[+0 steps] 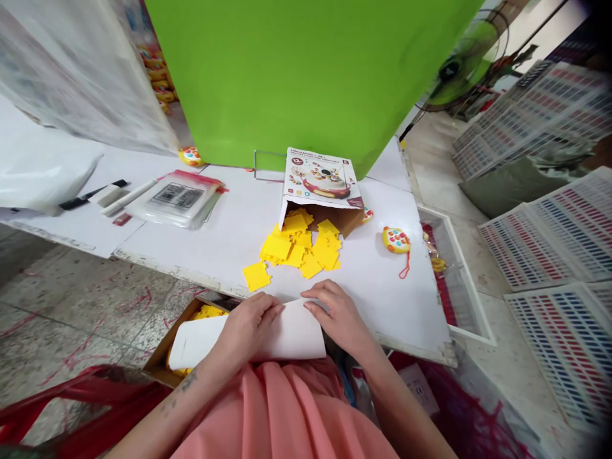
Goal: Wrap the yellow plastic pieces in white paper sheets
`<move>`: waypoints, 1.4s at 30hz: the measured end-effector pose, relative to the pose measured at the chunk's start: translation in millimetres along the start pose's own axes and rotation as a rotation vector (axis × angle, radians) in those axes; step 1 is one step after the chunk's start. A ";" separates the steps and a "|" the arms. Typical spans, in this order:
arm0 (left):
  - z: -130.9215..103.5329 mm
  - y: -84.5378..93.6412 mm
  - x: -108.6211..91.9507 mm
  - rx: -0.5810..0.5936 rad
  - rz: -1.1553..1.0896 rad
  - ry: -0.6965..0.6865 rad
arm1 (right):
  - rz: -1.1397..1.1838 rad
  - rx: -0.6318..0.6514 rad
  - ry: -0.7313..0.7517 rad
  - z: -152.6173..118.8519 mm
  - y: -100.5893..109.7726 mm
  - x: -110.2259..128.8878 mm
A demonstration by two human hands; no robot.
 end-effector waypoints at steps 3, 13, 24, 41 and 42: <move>-2.3 0.3 0.0 -0.008 0.003 0.012 | -0.058 -0.003 0.019 0.9 -2.8 2.2; -4.5 -1.5 4.5 -0.022 -0.033 0.077 | -0.331 -0.029 0.097 -1.5 -18.2 6.3; -2.4 -0.5 9.5 -0.009 -0.048 0.110 | -0.400 -0.076 0.055 -3.0 -26.5 12.2; -11.0 0.1 18.2 0.038 -0.047 0.093 | -0.278 -0.028 0.119 27.9 -32.2 22.9; -13.5 -0.3 17.0 0.056 -0.060 0.070 | -0.300 0.017 0.152 36.8 -35.2 25.9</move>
Point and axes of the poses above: each hand's wrist, its own z-axis towards the middle knuckle, its own y-axis out of the back of the hand, x = y × z, the point moved 1 cm from there along z, towards the middle knuckle, and after that the axes turned 1 degree about -y, right-handed, at the moved point
